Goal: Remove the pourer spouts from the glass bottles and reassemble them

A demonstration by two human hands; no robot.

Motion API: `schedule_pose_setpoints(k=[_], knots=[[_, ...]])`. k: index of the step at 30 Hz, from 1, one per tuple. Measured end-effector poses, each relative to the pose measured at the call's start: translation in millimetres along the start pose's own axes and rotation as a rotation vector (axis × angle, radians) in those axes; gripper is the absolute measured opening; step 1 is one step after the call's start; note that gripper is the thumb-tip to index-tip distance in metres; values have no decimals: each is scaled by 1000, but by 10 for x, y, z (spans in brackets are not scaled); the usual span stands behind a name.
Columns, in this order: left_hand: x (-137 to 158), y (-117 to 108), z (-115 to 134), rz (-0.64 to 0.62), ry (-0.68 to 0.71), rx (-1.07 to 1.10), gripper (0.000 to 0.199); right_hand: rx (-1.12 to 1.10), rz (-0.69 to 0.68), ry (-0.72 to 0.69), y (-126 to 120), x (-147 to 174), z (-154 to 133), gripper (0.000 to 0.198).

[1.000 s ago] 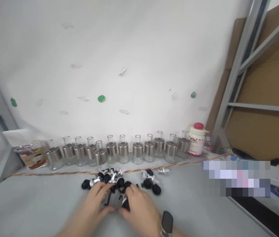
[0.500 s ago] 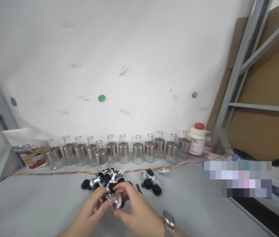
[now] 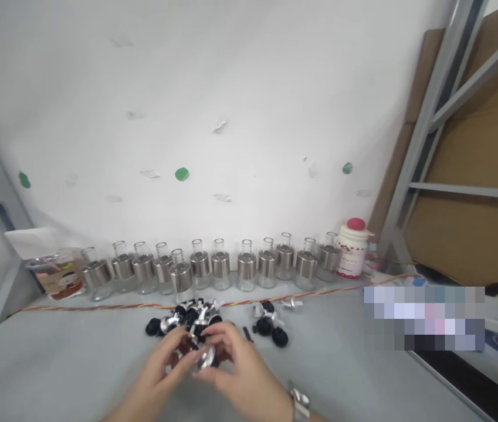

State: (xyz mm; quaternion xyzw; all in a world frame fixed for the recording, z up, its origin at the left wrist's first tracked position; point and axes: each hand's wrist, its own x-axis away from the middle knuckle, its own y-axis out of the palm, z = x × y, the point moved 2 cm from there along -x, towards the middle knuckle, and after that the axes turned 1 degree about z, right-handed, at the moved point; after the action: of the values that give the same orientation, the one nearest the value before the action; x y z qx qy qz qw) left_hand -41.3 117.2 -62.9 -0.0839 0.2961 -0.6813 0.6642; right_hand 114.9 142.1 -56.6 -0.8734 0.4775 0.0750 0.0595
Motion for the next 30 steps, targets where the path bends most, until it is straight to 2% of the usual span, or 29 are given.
schedule_pose_setpoints(k=[5, 9, 11, 14, 20, 25, 30], knots=[[-22, -23, -14, -34, -1, 128, 21, -448, -165, 209, -17, -55, -13, 41], [-27, 40, -42, -35, -99, 254, 24, -517, -156, 290, -8, -55, 14, 41], [-31, 63, -76, -11, -131, 282, 26, -458, -109, 298, -8, -69, 67, 40], [-47, 78, -139, 8, -160, 286, 29, -249, -45, 202, -20, -82, 117, 39], [-57, 109, -194, -5, -220, 320, 35, 7, -100, 82, 4, -9, 107, 42], [-17, 163, -150, -73, -215, 325, 34, 374, -4, 25, -59, 9, 100, 17], [-35, 178, -159, -19, -230, 420, 39, 368, 17, 94, -50, -3, 137, 13]])
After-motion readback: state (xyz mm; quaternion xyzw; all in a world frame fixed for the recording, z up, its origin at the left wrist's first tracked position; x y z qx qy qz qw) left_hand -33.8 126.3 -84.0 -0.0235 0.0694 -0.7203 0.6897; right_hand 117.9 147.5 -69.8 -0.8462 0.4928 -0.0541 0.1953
